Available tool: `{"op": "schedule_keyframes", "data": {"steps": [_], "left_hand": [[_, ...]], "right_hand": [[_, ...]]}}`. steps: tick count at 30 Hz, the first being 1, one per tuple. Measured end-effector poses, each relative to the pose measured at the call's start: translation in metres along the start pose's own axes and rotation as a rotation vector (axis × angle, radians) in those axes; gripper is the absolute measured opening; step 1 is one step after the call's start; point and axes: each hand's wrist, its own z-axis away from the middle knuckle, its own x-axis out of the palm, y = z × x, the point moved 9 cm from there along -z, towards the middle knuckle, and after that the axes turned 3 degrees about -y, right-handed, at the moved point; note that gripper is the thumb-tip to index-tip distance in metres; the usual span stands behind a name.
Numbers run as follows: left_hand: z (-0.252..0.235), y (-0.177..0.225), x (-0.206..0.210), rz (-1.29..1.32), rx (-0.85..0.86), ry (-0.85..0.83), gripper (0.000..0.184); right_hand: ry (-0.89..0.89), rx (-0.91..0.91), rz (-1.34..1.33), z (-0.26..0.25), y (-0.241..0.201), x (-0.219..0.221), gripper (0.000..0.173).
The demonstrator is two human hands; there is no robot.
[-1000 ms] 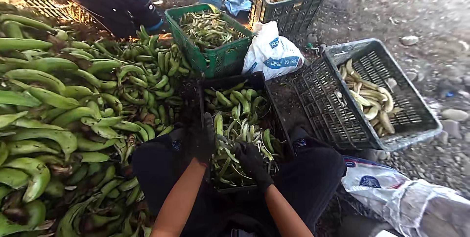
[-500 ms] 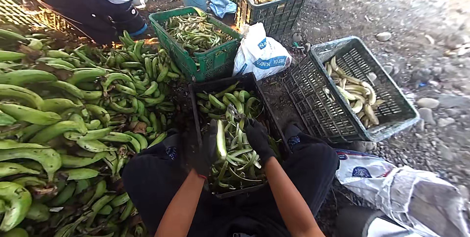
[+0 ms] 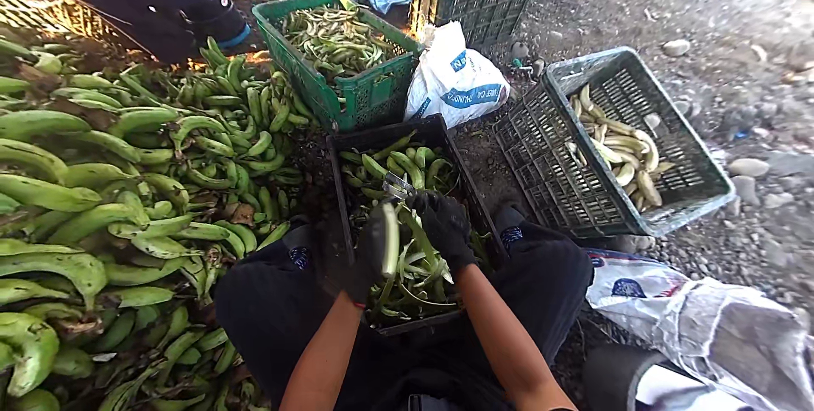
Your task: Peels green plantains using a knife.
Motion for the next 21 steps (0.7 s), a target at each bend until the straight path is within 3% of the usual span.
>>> {"op": "schedule_keyframes", "data": {"steps": [3, 5, 7, 9, 11, 13, 15, 17, 21], "left_hand": [[-0.012, -0.007, -0.036, 0.243, 0.132, 0.239, 0.047], [-0.011, -0.016, -0.060, 0.143, 0.119, 0.406, 0.049], [-0.001, 0.002, -0.066, -0.097, 0.061, 0.441, 0.047], [-0.003, 0.003, -0.048, -0.025, 0.093, 0.321, 0.046], [-0.011, 0.007, -0.018, -0.010, 0.152, 0.074, 0.049], [0.001, 0.022, 0.001, -0.297, 0.174, -0.059, 0.048], [0.011, 0.033, 0.008, -0.455, 0.129, -0.055, 0.048], [0.009, 0.029, -0.001, -0.355, 0.105, 0.041, 0.049], [-0.005, -0.013, -0.044, 0.355, 0.124, 0.413, 0.049]], "right_hand": [[-0.088, -0.060, 0.023, 0.030, -0.008, 0.015, 0.058], [-0.085, -0.118, 0.070, 0.061, -0.007, 0.030, 0.059], [-0.004, -0.179, 0.059, 0.079, -0.007, 0.034, 0.060], [-0.022, -0.142, 0.044, 0.069, -0.007, 0.031, 0.054], [-0.050, -0.068, 0.022, 0.040, -0.004, 0.025, 0.047], [-0.083, -0.046, -0.005, 0.015, 0.002, 0.020, 0.050], [-0.076, -0.041, -0.021, 0.007, 0.004, 0.016, 0.054], [-0.030, -0.029, -0.032, 0.015, 0.005, 0.014, 0.056], [0.128, -0.173, -0.025, 0.059, 0.000, 0.018, 0.062]]}}
